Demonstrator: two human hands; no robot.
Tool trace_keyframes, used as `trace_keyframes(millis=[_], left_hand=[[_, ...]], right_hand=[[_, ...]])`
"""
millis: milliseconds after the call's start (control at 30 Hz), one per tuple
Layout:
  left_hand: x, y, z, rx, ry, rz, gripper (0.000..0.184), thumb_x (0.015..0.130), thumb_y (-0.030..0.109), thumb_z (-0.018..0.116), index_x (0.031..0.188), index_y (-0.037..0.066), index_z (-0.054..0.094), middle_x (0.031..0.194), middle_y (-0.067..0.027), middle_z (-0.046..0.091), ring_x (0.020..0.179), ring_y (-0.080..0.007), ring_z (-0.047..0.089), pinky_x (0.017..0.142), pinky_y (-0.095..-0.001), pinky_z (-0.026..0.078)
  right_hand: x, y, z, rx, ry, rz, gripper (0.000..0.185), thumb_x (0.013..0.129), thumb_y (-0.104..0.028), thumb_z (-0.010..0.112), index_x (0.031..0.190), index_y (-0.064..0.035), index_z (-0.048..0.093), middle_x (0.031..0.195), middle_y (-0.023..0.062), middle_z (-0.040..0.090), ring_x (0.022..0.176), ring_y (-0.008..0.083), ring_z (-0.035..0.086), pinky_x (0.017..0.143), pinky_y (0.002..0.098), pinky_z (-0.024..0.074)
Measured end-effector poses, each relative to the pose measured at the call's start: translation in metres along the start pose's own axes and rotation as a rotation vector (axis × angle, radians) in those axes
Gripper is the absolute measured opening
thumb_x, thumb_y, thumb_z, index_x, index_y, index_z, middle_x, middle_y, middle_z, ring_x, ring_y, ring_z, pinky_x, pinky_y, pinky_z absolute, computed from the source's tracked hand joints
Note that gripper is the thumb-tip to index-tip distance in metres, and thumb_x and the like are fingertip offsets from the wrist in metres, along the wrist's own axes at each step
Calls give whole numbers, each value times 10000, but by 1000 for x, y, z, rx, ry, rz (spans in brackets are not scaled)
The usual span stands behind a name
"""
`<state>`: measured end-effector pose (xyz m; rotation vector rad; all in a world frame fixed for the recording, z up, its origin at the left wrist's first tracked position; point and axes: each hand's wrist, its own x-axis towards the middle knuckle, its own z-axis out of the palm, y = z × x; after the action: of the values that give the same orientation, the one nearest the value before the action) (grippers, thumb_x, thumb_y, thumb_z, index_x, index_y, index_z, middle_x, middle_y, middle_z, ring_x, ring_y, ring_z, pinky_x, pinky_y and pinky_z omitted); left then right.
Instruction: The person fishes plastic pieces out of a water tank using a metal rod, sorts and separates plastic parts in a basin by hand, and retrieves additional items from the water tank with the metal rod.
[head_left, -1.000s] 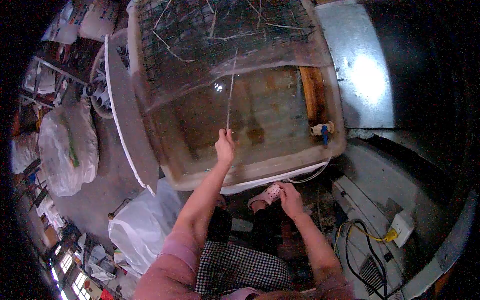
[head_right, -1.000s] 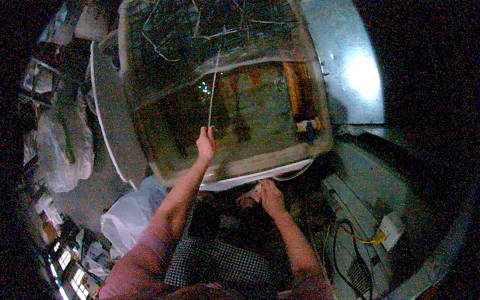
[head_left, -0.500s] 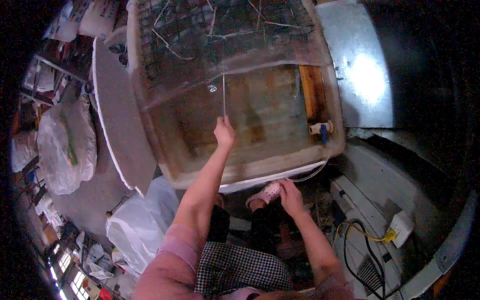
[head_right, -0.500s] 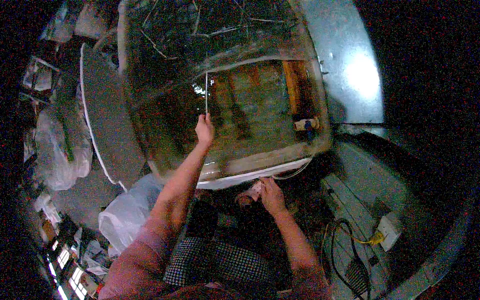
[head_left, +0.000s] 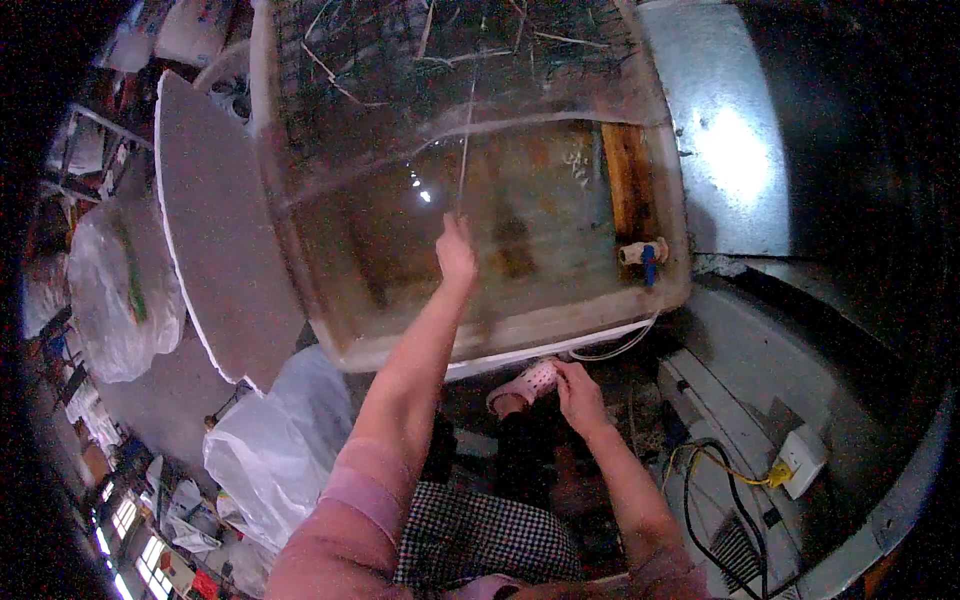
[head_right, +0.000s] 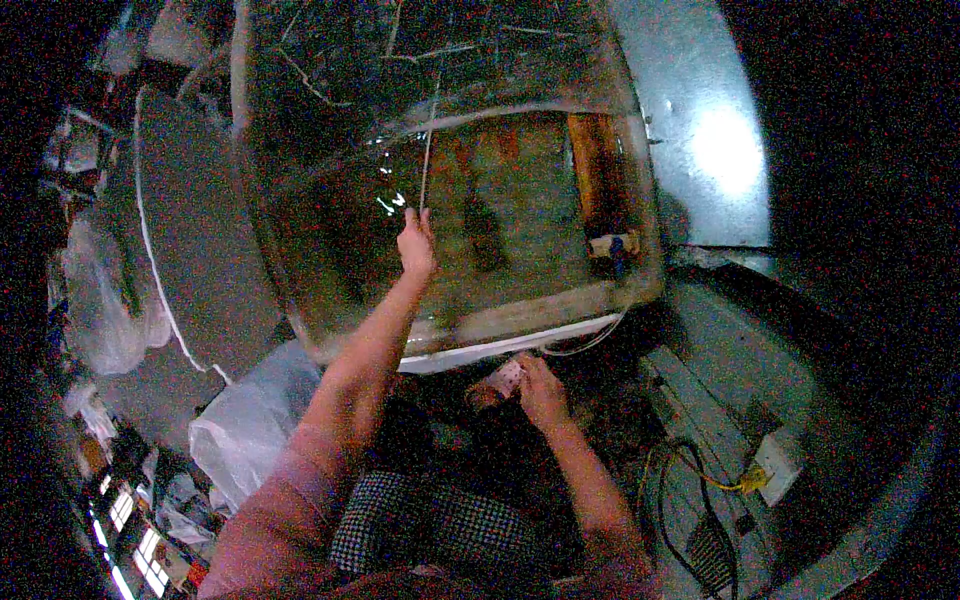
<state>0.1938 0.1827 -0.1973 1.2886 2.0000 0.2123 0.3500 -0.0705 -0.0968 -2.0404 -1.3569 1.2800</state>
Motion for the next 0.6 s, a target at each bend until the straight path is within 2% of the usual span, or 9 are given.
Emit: trace_keyframes(millis=[133,200,233,300,367,433,500,600], left_hand=[[-13,-19,-7,-48,-11,56,238,896,268,408,961,42,441,708,-255,560,711,-448,536,586,-504,386],[-40,-19,-26,-254,-102,-202,201,897,251,424,914,51,428,662,-243,542,668,-443,529,549,-491,384],[-52,-30,-29,-255,-100,-199,201,897,251,424,914,51,428,662,-243,542,668,-443,529,549,-491,384],[-70,-51,-33,-80,43,40,186,895,244,441,886,60,414,640,-236,525,643,-443,518,527,-475,382],[-79,-56,-36,-75,58,46,188,895,250,439,892,64,414,647,-239,524,641,-444,517,527,-474,383],[-89,-58,-41,-73,74,50,190,896,256,437,899,68,415,654,-242,524,640,-445,515,528,-473,383],[-92,-58,-50,-12,155,162,188,900,245,429,900,58,413,657,-241,524,642,-445,515,526,-480,376],[-107,-68,-71,-53,90,90,194,902,240,423,899,46,409,682,-240,530,673,-445,517,548,-475,381]], right_hand=[[0,-4,2,-57,-13,-21,271,809,-25,485,1077,-46,519,949,173,530,856,364,530,730,375,442],[1,-11,-1,-80,-2,-39,273,808,-22,483,1077,-45,518,945,174,530,849,364,532,726,375,442],[3,-19,-6,-44,-7,-38,275,804,-21,487,1076,-47,520,944,174,531,846,364,534,725,372,444],[7,-25,-10,-7,-12,-40,278,801,-21,490,1075,-49,522,942,175,532,842,364,536,724,369,446],[10,-25,-13,-17,35,-114,268,797,-23,491,1061,-49,528,935,176,533,839,365,538,722,369,449],[11,-24,-17,-31,23,-97,255,798,-24,490,1049,-43,530,934,176,535,841,361,540,724,368,450],[14,-27,-23,-45,24,-88,242,799,-26,489,1037,-37,532,933,175,537,844,356,543,726,367,450],[10,-32,-31,-84,-1,-59,226,800,-28,489,1022,-28,532,933,175,539,845,353,544,727,367,450]])
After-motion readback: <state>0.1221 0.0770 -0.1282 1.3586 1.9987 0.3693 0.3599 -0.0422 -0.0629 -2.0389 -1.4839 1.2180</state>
